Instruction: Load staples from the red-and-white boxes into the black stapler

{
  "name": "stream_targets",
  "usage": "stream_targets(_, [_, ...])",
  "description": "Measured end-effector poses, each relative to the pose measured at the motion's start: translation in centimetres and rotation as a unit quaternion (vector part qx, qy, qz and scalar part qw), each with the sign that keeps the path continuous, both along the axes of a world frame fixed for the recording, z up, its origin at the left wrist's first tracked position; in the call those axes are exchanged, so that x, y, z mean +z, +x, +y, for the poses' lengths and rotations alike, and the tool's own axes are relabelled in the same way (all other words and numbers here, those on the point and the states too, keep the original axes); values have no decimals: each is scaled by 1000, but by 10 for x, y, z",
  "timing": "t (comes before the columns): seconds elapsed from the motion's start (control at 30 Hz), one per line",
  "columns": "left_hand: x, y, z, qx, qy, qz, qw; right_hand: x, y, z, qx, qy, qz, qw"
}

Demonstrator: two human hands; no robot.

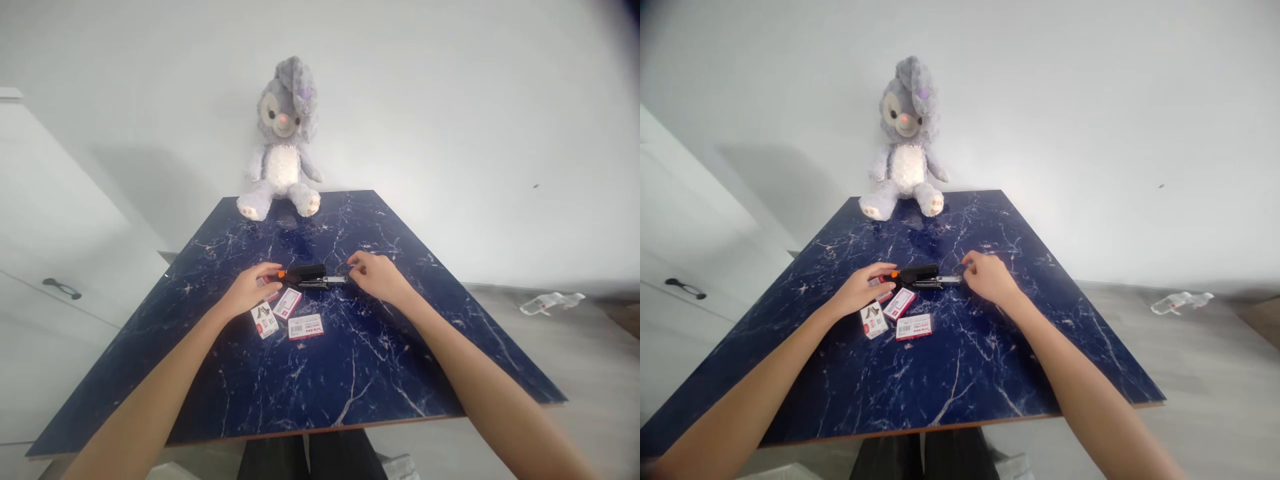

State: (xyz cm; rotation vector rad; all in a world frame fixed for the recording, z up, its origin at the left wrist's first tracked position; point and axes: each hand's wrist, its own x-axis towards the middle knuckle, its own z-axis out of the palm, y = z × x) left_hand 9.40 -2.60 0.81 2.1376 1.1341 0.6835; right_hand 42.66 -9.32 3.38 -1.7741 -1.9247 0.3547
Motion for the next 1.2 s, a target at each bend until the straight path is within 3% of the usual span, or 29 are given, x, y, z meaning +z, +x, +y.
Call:
stream_targets(0.13, [2, 1, -1, 2, 15, 16, 1000, 2, -12, -9, 23, -40, 4, 999])
stream_targets(0.4, [4, 5, -2, 12, -5, 18, 1000, -9, -43, -20, 28, 14, -18, 999])
stream_targets(0.8, [2, 6, -2, -7, 1, -18, 1000, -19, -73, -33, 68, 88, -203, 973])
stream_targets(0.97, [4, 6, -8, -1, 4, -44, 999, -19, -73, -33, 85, 109, -173, 975])
stream_targets(1.2, [11, 17, -19, 11, -19, -12, 1000, -31, -64, -14, 70, 88, -25, 993])
